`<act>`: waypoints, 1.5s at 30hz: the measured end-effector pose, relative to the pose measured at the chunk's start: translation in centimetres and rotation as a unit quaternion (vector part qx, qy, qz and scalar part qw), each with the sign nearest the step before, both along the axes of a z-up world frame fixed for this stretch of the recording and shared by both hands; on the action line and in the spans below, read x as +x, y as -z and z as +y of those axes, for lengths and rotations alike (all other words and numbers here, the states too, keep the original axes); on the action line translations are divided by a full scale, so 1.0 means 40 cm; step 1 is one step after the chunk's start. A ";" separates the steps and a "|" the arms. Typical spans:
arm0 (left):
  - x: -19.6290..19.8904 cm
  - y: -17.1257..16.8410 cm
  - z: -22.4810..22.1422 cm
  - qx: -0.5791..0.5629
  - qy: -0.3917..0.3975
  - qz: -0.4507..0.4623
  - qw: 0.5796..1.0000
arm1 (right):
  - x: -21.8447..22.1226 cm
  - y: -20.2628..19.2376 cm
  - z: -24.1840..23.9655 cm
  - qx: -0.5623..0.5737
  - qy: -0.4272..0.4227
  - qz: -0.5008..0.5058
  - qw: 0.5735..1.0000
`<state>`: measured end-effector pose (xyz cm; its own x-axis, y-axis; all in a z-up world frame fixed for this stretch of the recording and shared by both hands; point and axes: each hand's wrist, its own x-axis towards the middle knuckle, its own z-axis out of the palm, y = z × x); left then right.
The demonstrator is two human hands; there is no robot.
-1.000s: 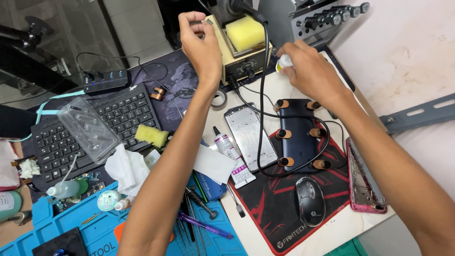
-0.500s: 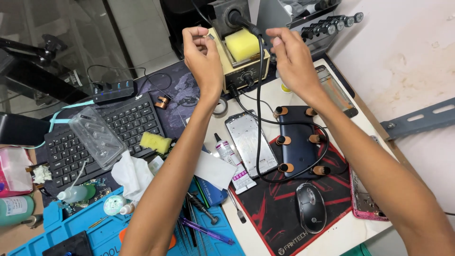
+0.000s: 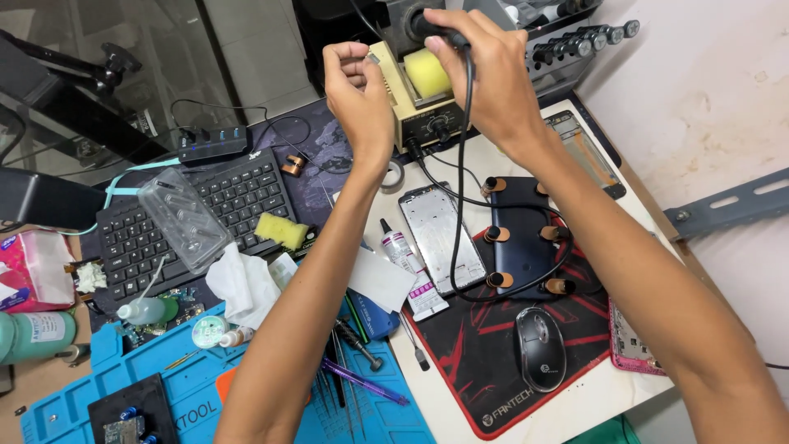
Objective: The person is performing a repair on a small electronic component, which involves cleaning the part with a tissue, applying adhesive from a tube, and soldering connections using a soldering iron.
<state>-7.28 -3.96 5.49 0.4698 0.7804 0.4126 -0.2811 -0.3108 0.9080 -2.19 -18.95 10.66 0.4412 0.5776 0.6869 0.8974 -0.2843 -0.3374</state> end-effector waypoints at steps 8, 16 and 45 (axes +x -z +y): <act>-0.067 -0.019 0.024 -0.029 -0.016 -0.015 0.999 | -0.147 -0.054 -0.090 0.128 0.016 0.036 0.991; -0.148 -0.029 0.076 -0.186 0.028 -0.058 0.980 | -0.256 -0.019 -0.179 0.299 -0.021 0.187 0.935; -0.247 -0.073 0.052 -0.537 0.280 -0.105 0.788 | -0.347 0.025 -0.184 0.358 0.006 0.232 0.904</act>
